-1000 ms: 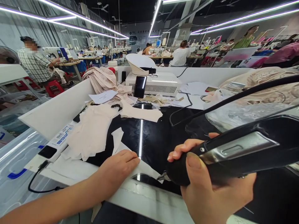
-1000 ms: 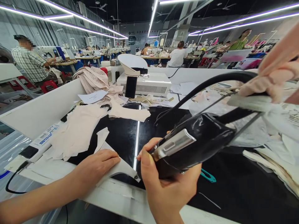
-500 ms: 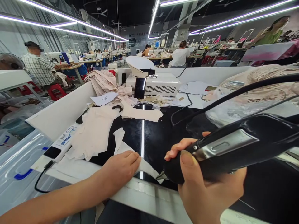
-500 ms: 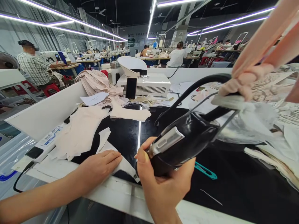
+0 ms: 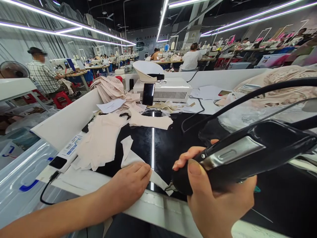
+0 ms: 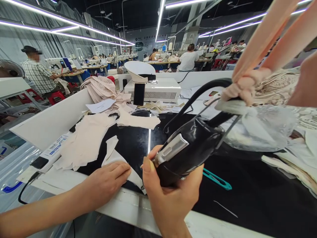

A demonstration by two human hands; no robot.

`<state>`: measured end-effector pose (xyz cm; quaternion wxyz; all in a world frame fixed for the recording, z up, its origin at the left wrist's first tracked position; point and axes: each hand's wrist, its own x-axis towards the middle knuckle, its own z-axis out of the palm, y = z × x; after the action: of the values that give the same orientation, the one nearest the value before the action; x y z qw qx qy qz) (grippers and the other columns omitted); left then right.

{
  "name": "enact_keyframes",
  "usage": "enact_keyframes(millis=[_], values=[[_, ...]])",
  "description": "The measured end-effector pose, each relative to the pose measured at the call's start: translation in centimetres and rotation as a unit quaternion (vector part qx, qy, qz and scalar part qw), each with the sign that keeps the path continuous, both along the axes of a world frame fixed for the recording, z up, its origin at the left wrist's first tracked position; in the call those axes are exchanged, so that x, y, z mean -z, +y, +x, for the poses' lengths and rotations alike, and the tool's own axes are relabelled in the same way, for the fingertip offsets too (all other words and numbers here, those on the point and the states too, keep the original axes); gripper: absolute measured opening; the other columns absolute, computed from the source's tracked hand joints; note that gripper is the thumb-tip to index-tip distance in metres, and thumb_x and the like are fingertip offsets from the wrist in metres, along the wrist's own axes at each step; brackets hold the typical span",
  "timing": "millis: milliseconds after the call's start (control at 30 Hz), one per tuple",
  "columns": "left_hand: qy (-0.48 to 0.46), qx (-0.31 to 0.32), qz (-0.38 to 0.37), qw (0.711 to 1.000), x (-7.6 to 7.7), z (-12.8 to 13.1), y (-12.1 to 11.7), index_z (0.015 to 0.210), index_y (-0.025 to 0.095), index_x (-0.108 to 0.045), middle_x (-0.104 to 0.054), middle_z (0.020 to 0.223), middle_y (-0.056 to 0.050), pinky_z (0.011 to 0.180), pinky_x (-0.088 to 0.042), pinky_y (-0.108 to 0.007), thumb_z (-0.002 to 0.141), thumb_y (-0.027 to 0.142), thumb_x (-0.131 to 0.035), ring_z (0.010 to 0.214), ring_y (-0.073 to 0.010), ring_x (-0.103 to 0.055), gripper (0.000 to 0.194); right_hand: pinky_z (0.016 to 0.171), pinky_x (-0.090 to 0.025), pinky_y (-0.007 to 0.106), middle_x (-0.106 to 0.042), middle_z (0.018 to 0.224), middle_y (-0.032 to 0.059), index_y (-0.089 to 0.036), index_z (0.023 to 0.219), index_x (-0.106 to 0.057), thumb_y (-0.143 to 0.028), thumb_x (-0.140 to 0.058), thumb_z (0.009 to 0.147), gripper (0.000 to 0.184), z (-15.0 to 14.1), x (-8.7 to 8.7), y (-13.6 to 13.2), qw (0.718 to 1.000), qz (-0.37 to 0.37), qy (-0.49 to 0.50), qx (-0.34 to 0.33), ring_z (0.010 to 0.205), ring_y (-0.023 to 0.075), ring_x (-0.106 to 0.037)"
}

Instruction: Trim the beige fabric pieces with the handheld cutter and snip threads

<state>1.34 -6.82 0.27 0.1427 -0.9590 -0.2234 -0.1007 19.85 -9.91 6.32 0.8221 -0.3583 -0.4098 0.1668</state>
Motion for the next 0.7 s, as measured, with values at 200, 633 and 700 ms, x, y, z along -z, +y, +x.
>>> enact_keyframes(millis=[200, 633, 700], values=[[0.011, -0.031, -0.045, 0.998, 0.1, 0.4, -0.3, 0.127, 0.014, -0.064, -0.075, 0.119, -0.014, 0.089, -0.064, -0.035, 0.112, 0.019, -0.060, 0.107, -0.0262, -0.076, 0.016, 0.046, -0.059, 0.031, -0.078, 0.077, -0.0043, -0.025, 0.100, -0.063, -0.021, -0.096, 0.081, 0.038, -0.1, 0.2, -0.1, 1.000, 0.004, 0.000, -0.001, 0.049, 0.0159, -0.068], [-0.047, -0.033, -0.031, 0.998, 1.4, 0.6, -2.4, 0.148, 0.020, -0.059, -0.070, 0.145, -0.027, 0.107, -0.063, -0.045, 0.098, 0.067, -0.080, 0.133, -0.0375, -0.074, 0.072, 0.046, -0.061, 0.032, -0.078, 0.074, -0.0050, -0.026, 0.098, -0.063, -0.018, -0.096, 0.075, 0.041, -0.2, 0.0, -0.2, 1.000, -0.014, 0.020, 0.005, 0.050, 0.0175, -0.068], [-0.046, -0.034, -0.038, 0.998, 1.5, 0.7, -2.5, 0.150, 0.020, -0.058, -0.069, 0.148, -0.028, 0.109, -0.063, -0.046, 0.098, 0.068, -0.079, 0.136, -0.0380, -0.072, 0.074, 0.047, -0.061, 0.032, -0.078, 0.075, -0.0058, -0.026, 0.107, -0.065, -0.019, -0.096, 0.073, 0.046, -0.1, 0.2, -0.3, 0.999, -0.032, 0.031, 0.000, 0.051, 0.0178, -0.068]])
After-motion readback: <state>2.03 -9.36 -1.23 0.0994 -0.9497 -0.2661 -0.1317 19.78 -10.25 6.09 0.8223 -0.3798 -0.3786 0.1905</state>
